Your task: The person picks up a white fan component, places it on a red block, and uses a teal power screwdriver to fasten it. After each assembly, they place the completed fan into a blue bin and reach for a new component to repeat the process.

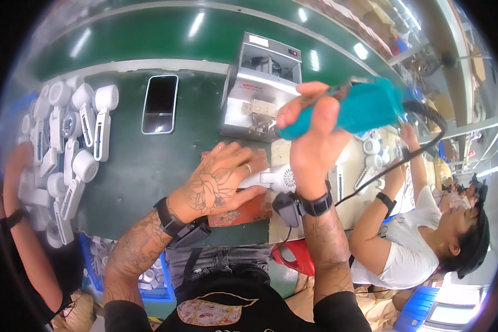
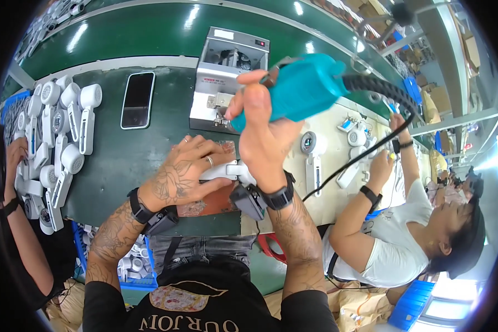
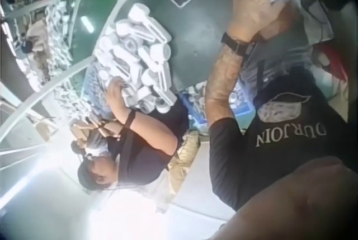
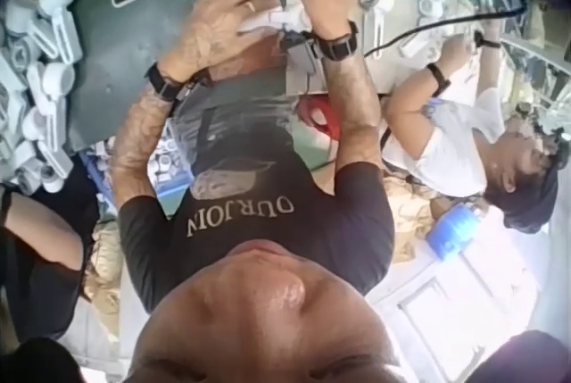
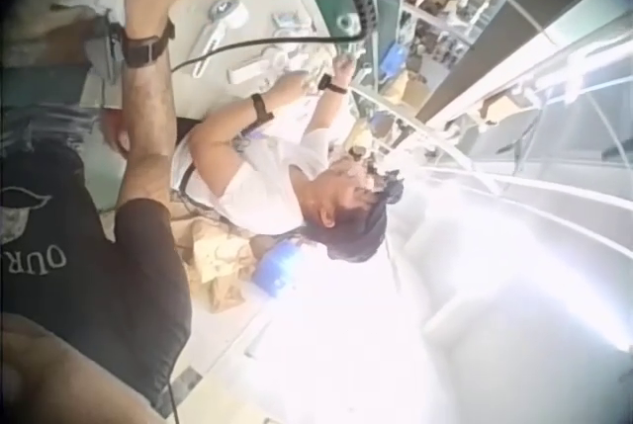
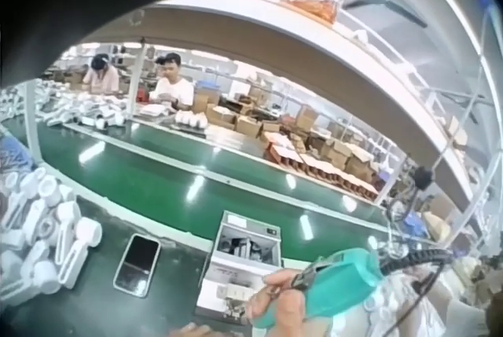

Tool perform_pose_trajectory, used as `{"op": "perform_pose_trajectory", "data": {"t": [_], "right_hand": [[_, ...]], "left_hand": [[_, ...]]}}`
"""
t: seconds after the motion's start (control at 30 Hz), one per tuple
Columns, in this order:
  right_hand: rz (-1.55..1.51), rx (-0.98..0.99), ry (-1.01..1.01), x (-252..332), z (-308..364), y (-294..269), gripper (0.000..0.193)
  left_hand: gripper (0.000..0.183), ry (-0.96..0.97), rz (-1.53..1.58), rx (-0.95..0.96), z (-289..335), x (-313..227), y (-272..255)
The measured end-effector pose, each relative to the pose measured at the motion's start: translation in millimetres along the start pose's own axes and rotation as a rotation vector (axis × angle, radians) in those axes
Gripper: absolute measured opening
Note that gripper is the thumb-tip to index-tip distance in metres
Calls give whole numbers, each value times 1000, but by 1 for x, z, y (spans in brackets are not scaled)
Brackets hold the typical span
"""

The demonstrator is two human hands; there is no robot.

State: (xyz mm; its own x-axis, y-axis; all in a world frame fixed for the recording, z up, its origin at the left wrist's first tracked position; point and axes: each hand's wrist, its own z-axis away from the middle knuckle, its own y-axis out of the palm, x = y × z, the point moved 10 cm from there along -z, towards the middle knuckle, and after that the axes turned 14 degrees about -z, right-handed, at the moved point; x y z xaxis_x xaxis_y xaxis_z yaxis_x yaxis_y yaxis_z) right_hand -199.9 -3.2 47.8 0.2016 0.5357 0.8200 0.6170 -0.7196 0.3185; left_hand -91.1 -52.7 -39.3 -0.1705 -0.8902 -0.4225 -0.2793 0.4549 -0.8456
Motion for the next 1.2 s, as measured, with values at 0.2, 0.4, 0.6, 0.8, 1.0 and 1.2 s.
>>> {"op": "perform_pose_trajectory", "data": {"t": [0.2, 0.4, 0.6, 0.8, 1.0, 1.2], "right_hand": [[44, 32, -63, -31, -17, 7, 39], [28, -25, 59, -34, -9, 2, 37], [53, -28, 67, 5, 24, -17, 55], [77, -29, 138, 1, 35, -27, 62], [75, 7, 176, -9, 42, -27, 58], [-16, 23, 149, -13, 45, -29, 49]], "left_hand": [[47, 0, 64, 26, 4, 3, 7], [46, -22, 20, -6, 2, 4, 5], [44, -4, -2, -67, -3, 1, -3], [43, -19, 29, -90, -3, 1, -3], [43, -66, 70, -27, -3, 4, 3], [40, -46, 28, -56, -6, -2, 2]]}}
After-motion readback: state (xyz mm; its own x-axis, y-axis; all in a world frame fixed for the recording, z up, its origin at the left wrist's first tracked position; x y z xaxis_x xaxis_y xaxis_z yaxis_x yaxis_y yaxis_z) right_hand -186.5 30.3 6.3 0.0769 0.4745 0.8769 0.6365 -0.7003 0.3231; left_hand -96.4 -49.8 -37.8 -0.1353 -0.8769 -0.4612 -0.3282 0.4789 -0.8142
